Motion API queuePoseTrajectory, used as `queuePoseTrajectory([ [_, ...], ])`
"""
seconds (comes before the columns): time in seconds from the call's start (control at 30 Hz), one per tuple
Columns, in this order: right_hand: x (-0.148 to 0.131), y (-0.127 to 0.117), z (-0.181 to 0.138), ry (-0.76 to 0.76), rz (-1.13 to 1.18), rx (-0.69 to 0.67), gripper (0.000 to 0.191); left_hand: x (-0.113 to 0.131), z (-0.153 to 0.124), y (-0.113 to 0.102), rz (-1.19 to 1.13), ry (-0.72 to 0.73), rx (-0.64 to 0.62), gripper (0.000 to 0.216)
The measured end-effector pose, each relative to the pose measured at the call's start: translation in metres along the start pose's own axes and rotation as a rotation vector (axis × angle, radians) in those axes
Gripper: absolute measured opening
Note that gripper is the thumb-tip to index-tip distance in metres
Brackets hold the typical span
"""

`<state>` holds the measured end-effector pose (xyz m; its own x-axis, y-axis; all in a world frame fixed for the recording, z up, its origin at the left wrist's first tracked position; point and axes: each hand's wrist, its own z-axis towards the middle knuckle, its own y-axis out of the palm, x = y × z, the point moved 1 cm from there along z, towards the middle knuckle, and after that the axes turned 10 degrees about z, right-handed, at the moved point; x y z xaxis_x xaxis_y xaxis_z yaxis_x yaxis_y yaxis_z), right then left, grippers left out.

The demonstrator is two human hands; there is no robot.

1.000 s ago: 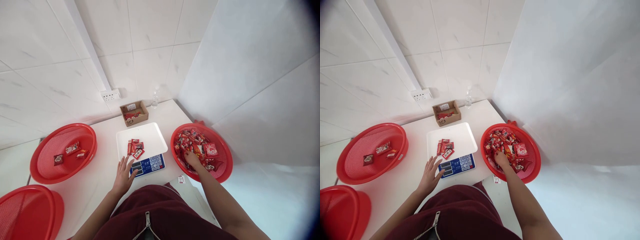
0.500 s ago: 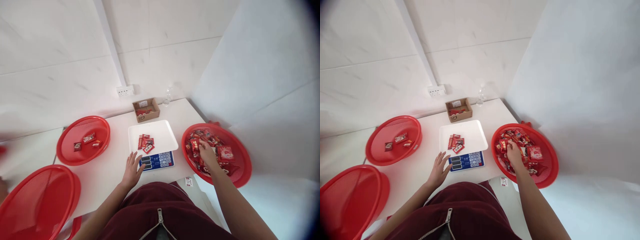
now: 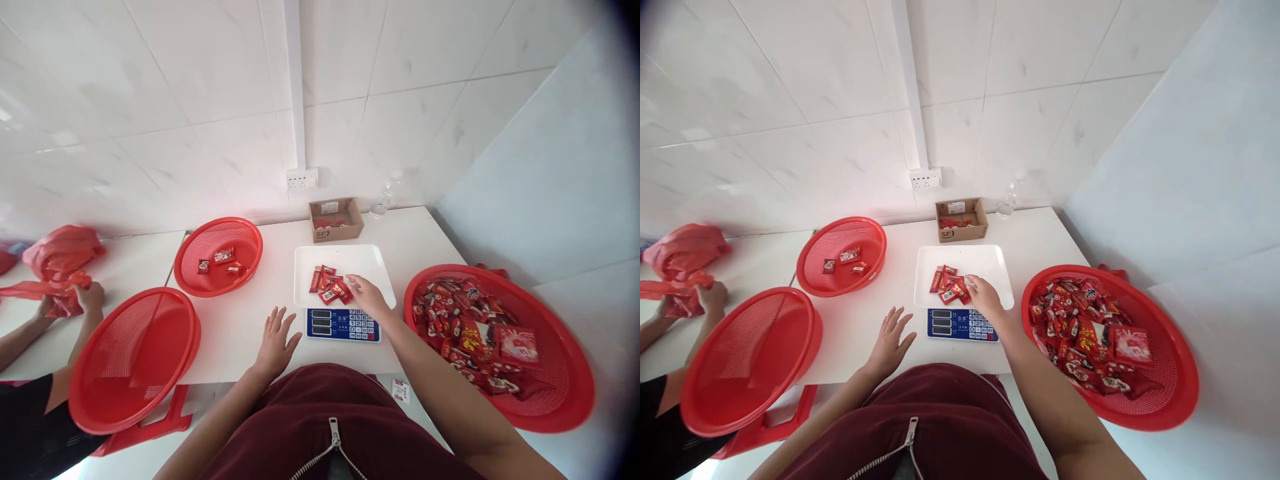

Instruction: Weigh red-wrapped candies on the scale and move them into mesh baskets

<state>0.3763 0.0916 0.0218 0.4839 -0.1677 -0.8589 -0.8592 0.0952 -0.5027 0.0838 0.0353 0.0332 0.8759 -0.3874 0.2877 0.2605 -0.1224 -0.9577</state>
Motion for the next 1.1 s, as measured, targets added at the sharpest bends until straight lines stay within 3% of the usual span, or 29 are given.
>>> queuePoseTrajectory([
  [0.13, 0.005, 0.008, -0.005, -0.151, -0.169, 0.027, 0.035, -0.005, -0.007, 0.002, 0.005, -0.026, 0.013, 0.04],
  [0.4, 0.012, 0.019, -0.008, -0.215, -0.107, 0.049, 0.03, -0.009, -0.011, 0.001, 0.005, -0.024, 0.036, 0.04],
  [0.6, 0.027, -0.009, -0.027, -0.173, -0.08, 0.242, 0.034, -0.016, -0.014, 0.0, -0.005, -0.032, 0.035, 0.04],
  [0.77, 0.05, -0.039, -0.059, -0.15, -0.305, 0.442, 0.037, -0.024, -0.018, 0.003, -0.001, -0.031, 0.024, 0.041],
  [0.93, 0.059, -0.054, -0.096, 0.061, -0.428, 0.483, 0.056, -0.049, -0.02, -0.005, 0.078, -0.125, 0.058, 0.041],
  [1.1, 0.055, -0.053, -0.117, 0.378, -0.423, 0.337, 0.066, -0.097, -0.021, -0.033, 0.247, -0.38, 0.071, 0.047],
])
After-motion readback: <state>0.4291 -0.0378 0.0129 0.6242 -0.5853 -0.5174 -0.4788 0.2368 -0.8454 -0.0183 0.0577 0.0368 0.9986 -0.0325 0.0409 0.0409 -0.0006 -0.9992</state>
